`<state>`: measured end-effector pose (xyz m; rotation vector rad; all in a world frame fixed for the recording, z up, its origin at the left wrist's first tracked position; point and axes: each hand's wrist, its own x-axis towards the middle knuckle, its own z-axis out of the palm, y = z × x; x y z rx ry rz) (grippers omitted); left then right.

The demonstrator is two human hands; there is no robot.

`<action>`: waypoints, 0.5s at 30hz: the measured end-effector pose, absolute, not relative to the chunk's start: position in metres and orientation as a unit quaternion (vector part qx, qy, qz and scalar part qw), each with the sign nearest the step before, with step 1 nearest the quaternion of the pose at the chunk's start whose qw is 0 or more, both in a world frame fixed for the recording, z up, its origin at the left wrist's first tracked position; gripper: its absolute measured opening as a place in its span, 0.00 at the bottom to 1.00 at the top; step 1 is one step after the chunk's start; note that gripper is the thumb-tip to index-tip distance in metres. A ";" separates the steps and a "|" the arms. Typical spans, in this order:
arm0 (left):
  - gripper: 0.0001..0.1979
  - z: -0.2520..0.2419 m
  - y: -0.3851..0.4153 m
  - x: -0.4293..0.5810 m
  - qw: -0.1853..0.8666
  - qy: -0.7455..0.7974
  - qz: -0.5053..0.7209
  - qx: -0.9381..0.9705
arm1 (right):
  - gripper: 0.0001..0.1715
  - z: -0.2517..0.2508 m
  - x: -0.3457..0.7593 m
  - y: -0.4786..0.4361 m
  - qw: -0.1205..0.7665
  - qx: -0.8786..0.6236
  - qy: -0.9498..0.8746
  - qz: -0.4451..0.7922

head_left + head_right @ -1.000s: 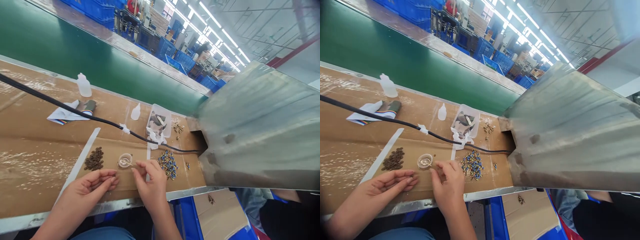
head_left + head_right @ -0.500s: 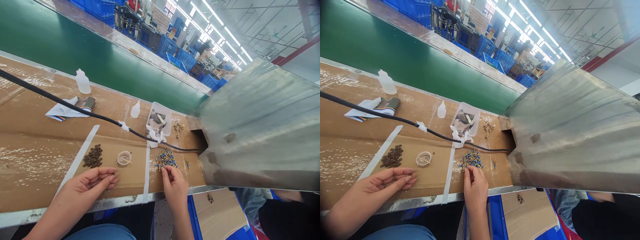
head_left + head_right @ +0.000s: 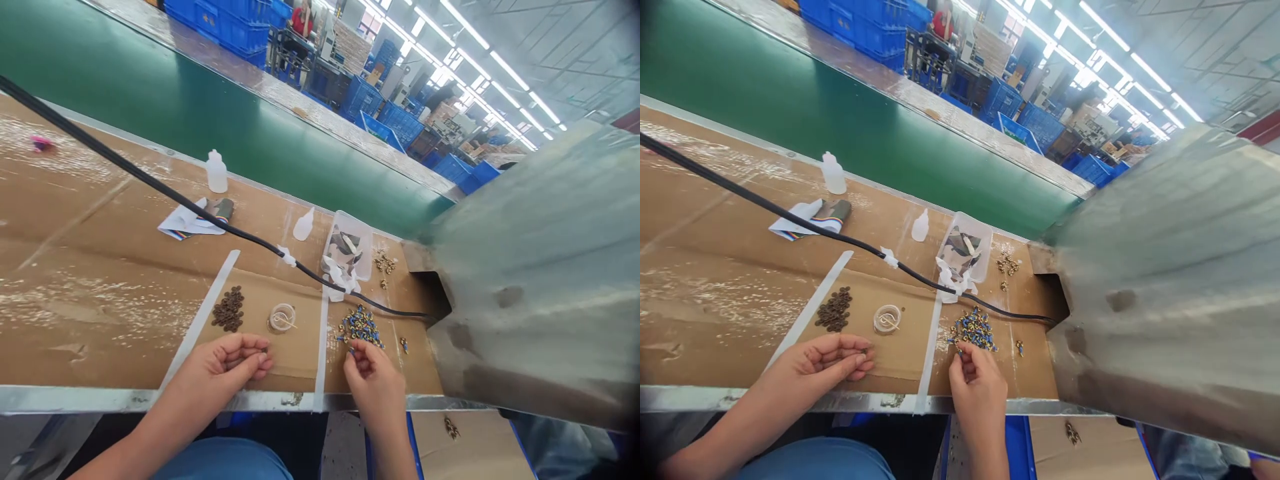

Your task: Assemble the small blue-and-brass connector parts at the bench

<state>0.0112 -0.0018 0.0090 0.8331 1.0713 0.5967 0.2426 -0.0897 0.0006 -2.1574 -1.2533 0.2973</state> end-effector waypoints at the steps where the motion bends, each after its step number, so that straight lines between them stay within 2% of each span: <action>1: 0.15 0.010 -0.002 0.011 0.739 0.488 0.272 0.376 | 0.11 0.001 0.243 -0.092 0.330 -0.809 -0.469 0.128; 6: 0.13 0.010 -0.002 0.012 0.744 0.489 0.268 0.368 | 0.12 0.004 0.230 -0.094 0.440 -0.736 -0.442 0.263; 15: 0.11 0.010 -0.003 0.011 0.755 0.473 0.273 0.364 | 0.08 0.007 0.184 -0.081 0.497 -0.648 -0.414 0.403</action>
